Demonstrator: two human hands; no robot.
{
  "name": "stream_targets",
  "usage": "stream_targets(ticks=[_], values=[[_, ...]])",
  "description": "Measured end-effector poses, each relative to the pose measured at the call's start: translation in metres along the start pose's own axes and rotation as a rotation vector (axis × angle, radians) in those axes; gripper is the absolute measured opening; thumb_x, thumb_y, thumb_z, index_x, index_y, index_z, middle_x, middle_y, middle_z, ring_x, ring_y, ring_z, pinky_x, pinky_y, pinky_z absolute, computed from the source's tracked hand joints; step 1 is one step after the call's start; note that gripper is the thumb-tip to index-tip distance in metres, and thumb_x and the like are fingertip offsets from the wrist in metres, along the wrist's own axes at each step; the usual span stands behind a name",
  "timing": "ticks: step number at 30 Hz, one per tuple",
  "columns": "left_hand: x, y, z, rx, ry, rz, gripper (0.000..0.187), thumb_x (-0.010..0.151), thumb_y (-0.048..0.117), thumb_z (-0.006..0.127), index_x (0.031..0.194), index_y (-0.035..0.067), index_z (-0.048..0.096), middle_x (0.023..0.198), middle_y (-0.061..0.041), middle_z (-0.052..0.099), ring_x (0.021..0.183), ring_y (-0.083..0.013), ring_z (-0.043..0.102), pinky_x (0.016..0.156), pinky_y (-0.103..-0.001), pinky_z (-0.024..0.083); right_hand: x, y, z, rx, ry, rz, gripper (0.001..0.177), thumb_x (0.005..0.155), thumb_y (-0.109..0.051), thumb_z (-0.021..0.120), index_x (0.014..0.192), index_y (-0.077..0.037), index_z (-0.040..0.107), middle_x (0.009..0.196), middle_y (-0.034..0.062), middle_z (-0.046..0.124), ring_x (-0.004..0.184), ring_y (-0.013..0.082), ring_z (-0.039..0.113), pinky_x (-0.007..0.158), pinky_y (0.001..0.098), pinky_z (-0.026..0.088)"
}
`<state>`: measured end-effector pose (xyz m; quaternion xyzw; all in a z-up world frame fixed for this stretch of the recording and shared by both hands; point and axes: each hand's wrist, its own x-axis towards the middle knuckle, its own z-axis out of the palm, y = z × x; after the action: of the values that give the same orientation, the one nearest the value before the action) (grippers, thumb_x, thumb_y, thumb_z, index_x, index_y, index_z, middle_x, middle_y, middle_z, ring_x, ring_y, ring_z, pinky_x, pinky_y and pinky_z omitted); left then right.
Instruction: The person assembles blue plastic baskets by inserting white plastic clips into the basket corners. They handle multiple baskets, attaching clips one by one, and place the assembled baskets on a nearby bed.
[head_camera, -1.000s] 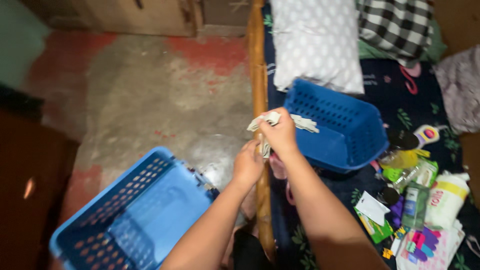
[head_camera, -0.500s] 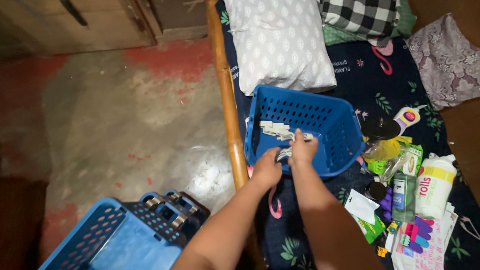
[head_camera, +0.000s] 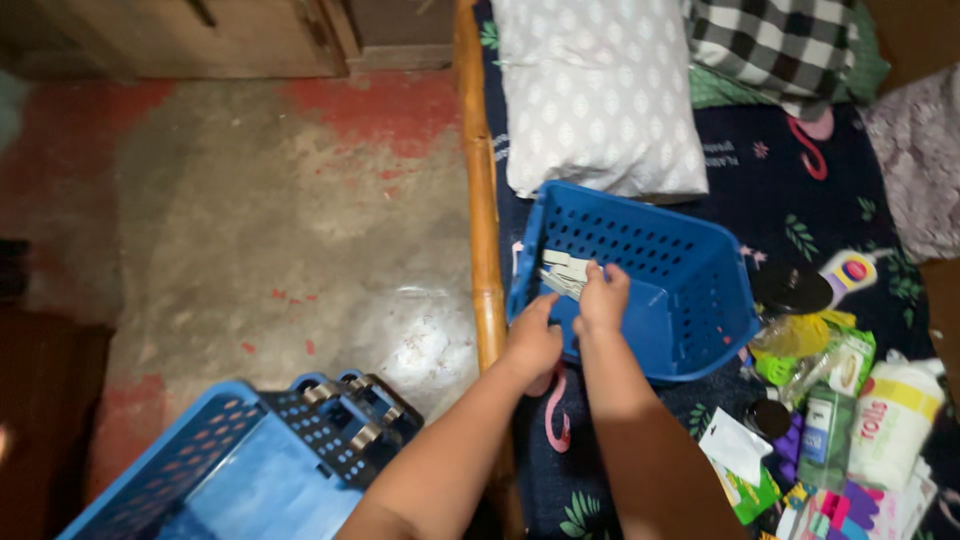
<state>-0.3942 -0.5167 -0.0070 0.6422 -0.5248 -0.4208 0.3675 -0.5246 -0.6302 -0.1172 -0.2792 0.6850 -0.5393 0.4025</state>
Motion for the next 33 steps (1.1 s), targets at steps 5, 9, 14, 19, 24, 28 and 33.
stream_targets(ticks=[5,9,14,19,24,28,33], values=[[-0.009,0.007,-0.051,-0.101,0.148,0.012,0.056,0.084,0.002,0.056,0.14,0.003,0.055,0.139,-0.025,0.059,0.129,-0.0395,0.057,0.109,-0.04,0.044,-0.071,-0.075,0.05,0.245,-0.202,-0.06,0.044,0.095,-0.014,0.069,0.132,0.0,0.052,0.112,0.0159,0.064,0.096,0.0217,0.063,0.082,0.0353,0.054],[-0.031,0.01,-0.098,-0.175,0.313,0.007,0.057,0.084,0.001,0.055,0.14,0.005,0.057,0.133,-0.026,0.064,0.124,-0.039,0.062,0.106,-0.04,0.048,-0.137,-0.098,0.081,0.308,-0.363,-0.199,0.039,0.097,-0.008,0.068,0.132,0.0,0.052,0.115,0.0116,0.059,0.1,0.0184,0.058,0.087,0.0324,0.05],[-0.078,-0.001,-0.153,-0.271,0.501,0.061,0.053,0.086,0.0,0.055,0.139,0.004,0.058,0.133,-0.025,0.065,0.125,-0.0368,0.064,0.105,-0.04,0.05,-0.223,-0.092,0.113,0.164,-0.519,-0.413,0.035,0.099,-0.008,0.067,0.131,0.001,0.055,0.128,0.0063,0.058,0.116,0.0134,0.055,0.101,0.027,0.045],[-0.148,-0.03,-0.212,-0.184,0.606,0.021,0.056,0.083,0.0,0.058,0.14,0.004,0.057,0.134,-0.024,0.065,0.126,-0.0363,0.063,0.105,-0.04,0.049,-0.32,-0.078,0.13,0.116,-0.716,-0.21,0.038,0.098,-0.01,0.066,0.133,-0.001,0.056,0.116,0.008,0.058,0.104,0.0136,0.055,0.094,0.0266,0.047],[-0.233,-0.065,-0.255,-0.168,0.729,-0.099,0.054,0.084,0.002,0.06,0.138,0.005,0.058,0.133,-0.023,0.065,0.125,-0.0358,0.063,0.104,-0.039,0.05,-0.422,-0.05,0.132,0.161,-0.951,-0.119,0.04,0.096,-0.008,0.065,0.134,-0.002,0.053,0.122,0.007,0.058,0.109,0.0133,0.054,0.098,0.0277,0.047],[-0.302,-0.108,-0.282,-0.138,0.851,-0.206,0.053,0.084,0.002,0.059,0.136,0.007,0.061,0.131,-0.022,0.067,0.123,-0.0365,0.065,0.103,-0.039,0.051,-0.494,-0.027,0.124,-0.006,-1.084,-0.021,0.042,0.095,-0.009,0.066,0.135,-0.004,0.054,0.13,0.0123,0.059,0.119,0.0188,0.056,0.102,0.0304,0.047],[-0.389,-0.175,-0.313,0.113,1.051,-0.315,0.048,0.083,0.002,0.06,0.132,0.003,0.062,0.136,-0.024,0.063,0.128,-0.0399,0.059,0.109,-0.042,0.045,-0.528,-0.004,0.102,-0.295,-0.997,-0.509,0.04,0.093,-0.008,0.07,0.13,0.001,0.058,0.153,0.0174,0.048,0.139,0.0258,0.047,0.111,0.0335,0.039]])
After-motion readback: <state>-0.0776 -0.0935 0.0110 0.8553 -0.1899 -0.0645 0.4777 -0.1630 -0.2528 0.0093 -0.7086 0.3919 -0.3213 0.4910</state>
